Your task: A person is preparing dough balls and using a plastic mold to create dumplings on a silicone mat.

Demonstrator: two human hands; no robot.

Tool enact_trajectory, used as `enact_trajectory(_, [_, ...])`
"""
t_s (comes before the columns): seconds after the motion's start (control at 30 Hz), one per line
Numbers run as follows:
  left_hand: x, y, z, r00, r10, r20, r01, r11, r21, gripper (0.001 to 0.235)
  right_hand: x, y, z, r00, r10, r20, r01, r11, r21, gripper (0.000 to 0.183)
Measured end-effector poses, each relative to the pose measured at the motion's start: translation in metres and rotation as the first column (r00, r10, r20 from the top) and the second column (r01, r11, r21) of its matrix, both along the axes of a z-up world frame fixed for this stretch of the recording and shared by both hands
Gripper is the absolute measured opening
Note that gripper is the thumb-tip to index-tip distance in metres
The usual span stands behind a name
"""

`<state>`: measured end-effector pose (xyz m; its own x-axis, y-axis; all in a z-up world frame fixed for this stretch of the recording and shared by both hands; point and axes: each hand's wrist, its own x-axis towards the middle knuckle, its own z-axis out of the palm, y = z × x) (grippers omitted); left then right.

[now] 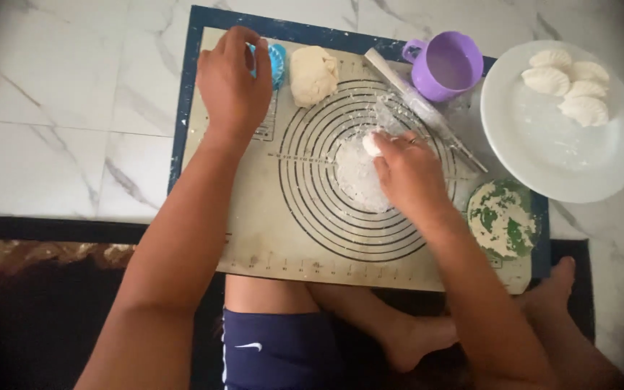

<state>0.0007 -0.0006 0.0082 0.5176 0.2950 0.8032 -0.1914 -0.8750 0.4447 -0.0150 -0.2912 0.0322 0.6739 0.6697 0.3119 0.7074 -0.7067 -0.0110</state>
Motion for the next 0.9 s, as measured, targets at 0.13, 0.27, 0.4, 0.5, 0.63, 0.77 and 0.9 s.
enact_trajectory(0.13, [0.001, 0.0, 0.0, 0.999, -0.016, -0.039, 0.015, 1.0, -0.016, 0.008, -0.009, 0.013, -0.011, 0.99, 0.039, -0.138, -0.028, 0.996, 0.082, 0.04])
enact_trajectory(0.27, [-0.001, -0.002, 0.001, 0.999, -0.01, -0.052, 0.009, 1.0, -0.02, 0.006, -0.012, 0.031, -0.005, 0.978, -0.009, -0.207, 0.009, 1.0, 0.001, 0.04])
enact_trajectory(0.4, [-0.003, -0.003, 0.003, 0.998, -0.009, -0.054, 0.007, 0.999, -0.034, 0.005, -0.026, 0.055, -0.008, 0.989, 0.147, -0.024, -0.145, 0.986, 0.079, 0.04])
enact_trajectory(0.5, [-0.005, -0.002, 0.005, 0.996, -0.017, -0.088, 0.013, 0.999, -0.042, 0.004, -0.023, 0.054, -0.002, 0.978, 0.109, -0.175, -0.101, 0.994, 0.05, 0.031])
enact_trajectory(0.63, [-0.006, -0.001, 0.006, 0.995, -0.024, -0.094, 0.018, 0.998, -0.065, 0.003, -0.003, 0.04, 0.023, 0.921, 0.134, -0.366, -0.048, 0.971, 0.234, 0.039])
enact_trajectory(0.77, [-0.006, -0.001, 0.006, 0.995, -0.004, -0.103, -0.003, 0.998, -0.068, 0.002, 0.026, 0.02, 0.024, 0.516, 0.529, -0.674, 0.329, 0.604, 0.726, 0.046])
enact_trajectory(0.9, [-0.003, -0.001, 0.004, 0.992, 0.002, -0.129, -0.01, 0.998, -0.062, 0.004, 0.047, 0.032, 0.029, 0.071, 0.926, -0.369, 0.752, 0.193, 0.63, 0.03])
